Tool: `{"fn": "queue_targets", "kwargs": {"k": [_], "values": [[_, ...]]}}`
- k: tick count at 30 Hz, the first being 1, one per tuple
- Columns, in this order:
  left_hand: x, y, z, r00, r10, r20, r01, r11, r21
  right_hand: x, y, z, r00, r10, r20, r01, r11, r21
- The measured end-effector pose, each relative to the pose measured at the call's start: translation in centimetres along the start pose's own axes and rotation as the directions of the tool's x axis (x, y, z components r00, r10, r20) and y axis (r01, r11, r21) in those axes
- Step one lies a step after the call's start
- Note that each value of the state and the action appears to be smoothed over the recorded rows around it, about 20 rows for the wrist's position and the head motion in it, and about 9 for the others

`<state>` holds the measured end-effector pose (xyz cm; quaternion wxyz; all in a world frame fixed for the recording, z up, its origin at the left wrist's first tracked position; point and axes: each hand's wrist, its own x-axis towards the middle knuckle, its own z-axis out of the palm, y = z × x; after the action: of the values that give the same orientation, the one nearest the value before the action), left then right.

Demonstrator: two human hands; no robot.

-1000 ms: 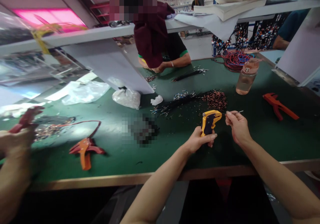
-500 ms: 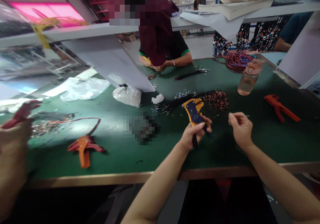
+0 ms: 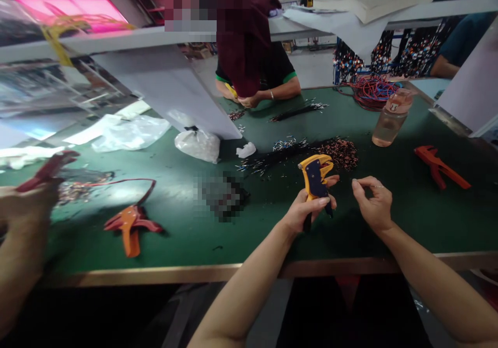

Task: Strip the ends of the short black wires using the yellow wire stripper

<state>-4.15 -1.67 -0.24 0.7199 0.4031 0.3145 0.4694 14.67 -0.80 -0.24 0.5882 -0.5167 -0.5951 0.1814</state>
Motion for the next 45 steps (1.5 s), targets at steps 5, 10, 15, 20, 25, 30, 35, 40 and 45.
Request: {"fn": "queue_targets", "kwargs": {"k": [5, 10, 15, 20, 25, 30, 35, 40, 45], "values": [[0.0, 0.3, 0.1, 0.994, -0.107, 0.015, 0.106, 0.993, 0.061, -0.2, 0.2, 0.0, 0.999, -0.028, 0.024, 0.028, 1.0, 0.011], [0.2, 0.1, -0.1, 0.991, -0.13, 0.029, 0.127, 0.989, 0.08, -0.1, 0.6, 0.0, 0.999, -0.025, 0.047, 0.023, 0.999, 0.025], [0.4, -0.3, -0.6, 0.994, -0.105, 0.019, 0.104, 0.994, 0.031, 0.2, 1.0, 0.3, 0.994, 0.107, 0.02, -0.109, 0.99, 0.086], [0.7, -1.1, -1.2, 0.994, -0.098, 0.043, 0.096, 0.994, 0.049, 0.4, 2.0, 0.8, 0.961, 0.273, 0.046, -0.277, 0.947, 0.165], [0.8, -0.9, -1.8, 0.998, -0.056, 0.032, 0.058, 0.996, -0.072, 2.1, 4.2, 0.6, 0.886, 0.451, -0.109, -0.415, 0.875, 0.249], [1.0, -0.3, -2.2, 0.999, -0.027, -0.048, 0.019, 0.987, -0.161, 3.2, 5.1, 0.3, 0.859, 0.48, -0.175, -0.428, 0.863, 0.267], [1.6, -0.8, -2.4, 0.986, -0.068, -0.15, 0.037, 0.979, -0.199, 2.3, 4.9, 0.1, 0.871, 0.473, -0.132, -0.441, 0.872, 0.213], [2.1, -1.1, -2.6, 0.964, -0.075, -0.253, 0.005, 0.964, -0.267, 2.0, 5.2, -0.3, 0.869, 0.483, -0.112, -0.464, 0.871, 0.16], [2.0, -1.2, -2.2, 0.949, -0.088, -0.302, -0.007, 0.954, -0.301, 1.6, 5.1, -0.6, 0.873, 0.485, -0.054, -0.479, 0.873, 0.09]]}}
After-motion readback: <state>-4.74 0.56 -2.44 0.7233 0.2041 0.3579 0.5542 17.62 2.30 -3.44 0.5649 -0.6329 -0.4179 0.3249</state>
